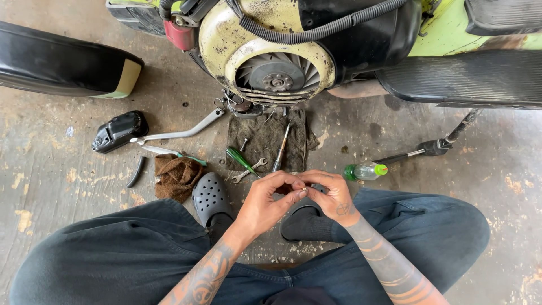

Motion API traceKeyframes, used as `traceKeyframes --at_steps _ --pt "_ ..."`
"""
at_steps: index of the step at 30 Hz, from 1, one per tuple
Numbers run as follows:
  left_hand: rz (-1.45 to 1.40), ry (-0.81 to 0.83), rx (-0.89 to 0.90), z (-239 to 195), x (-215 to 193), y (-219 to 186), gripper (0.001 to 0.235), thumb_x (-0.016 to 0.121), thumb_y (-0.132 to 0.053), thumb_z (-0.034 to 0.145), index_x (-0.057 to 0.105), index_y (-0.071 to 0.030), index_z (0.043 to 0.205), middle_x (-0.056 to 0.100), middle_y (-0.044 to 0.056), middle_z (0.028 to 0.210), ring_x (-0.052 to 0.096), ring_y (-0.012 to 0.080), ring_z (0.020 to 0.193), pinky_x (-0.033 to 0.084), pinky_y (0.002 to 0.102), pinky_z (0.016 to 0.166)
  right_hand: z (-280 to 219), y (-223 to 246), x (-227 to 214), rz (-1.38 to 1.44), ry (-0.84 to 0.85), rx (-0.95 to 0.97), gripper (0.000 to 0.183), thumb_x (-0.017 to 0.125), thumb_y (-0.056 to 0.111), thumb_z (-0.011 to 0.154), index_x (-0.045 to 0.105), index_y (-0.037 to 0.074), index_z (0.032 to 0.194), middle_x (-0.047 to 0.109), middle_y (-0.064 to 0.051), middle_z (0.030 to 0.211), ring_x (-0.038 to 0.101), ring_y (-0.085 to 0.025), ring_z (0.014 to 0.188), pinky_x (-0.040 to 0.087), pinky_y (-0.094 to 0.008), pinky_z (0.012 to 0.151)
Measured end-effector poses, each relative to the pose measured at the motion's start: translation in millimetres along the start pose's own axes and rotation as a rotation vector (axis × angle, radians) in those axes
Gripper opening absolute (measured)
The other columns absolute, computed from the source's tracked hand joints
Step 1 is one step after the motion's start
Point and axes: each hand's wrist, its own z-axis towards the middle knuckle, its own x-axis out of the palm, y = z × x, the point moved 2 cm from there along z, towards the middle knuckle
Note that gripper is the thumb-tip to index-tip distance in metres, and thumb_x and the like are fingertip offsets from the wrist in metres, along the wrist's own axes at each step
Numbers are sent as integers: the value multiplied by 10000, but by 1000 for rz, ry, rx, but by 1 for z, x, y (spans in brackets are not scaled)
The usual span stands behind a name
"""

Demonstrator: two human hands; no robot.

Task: The person cleans a small metal component with a brown cloth, applies liquid from a green bottle, and then inserts the component into the motorcycle's engine area. They use a green screwdriver to tighten a screw on the engine casing.

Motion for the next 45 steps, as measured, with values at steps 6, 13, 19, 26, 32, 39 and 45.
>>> traceKeyframes --at_steps 6,13,19,26,32,39,45 --pt "126 -23 10 8 -13 3 119 821 -127 869 784 -65 963 748 101 843 737 242 808 594 380 751 -11 -15 -2 -32 11 47 142 805 109 874 813 15 981 761 -88 709 685 -108 709 583 -311 667" --pt "809 -128 -117 41 -122 29 208 724 -196 892 753 -77 1060 750 194 915 720 435 904 564 559 815 -2 -7 0 -132 -51 69 148 768 140 894 791 41 1002 785 -63 718 719 -103 669 569 -296 673" --pt "1232 -585 -387 -17 -229 235 379 726 -234 807 630 -11 1099 663 250 1041 692 491 904 591 564 837 -1 -18 5 -88 -36 84 150 759 94 900 790 17 1025 787 -102 744 719 -119 654 579 -304 679" --pt "1554 -210 -853 -32 -281 338 408 518 -264 1005 597 -289 1405 567 4 1496 514 281 1402 320 638 1154 3 -29 -7 -183 -65 148 172 825 148 855 816 38 988 778 -90 648 706 -128 659 586 -327 674" --pt "1386 -227 -939 13 -259 228 455 424 -272 952 779 -124 1194 786 114 1218 712 286 1175 139 564 1243 19 -12 -12 -130 -87 171 205 789 143 857 800 2 1005 780 -72 701 669 -140 617 543 -289 625" --pt "713 -111 -749 67 -243 138 473 581 -281 881 740 14 1215 794 161 1161 702 300 1067 525 339 957 24 9 -4 -30 45 203 203 688 99 890 783 -18 1026 776 -56 868 594 -143 652 469 -277 612" --pt "801 270 -790 72 -136 -5 377 560 -310 988 722 -154 1291 791 31 936 670 133 707 519 256 658 6 1 -1 -17 106 266 127 681 112 923 761 44 993 737 -24 776 536 -126 598 413 -287 577"
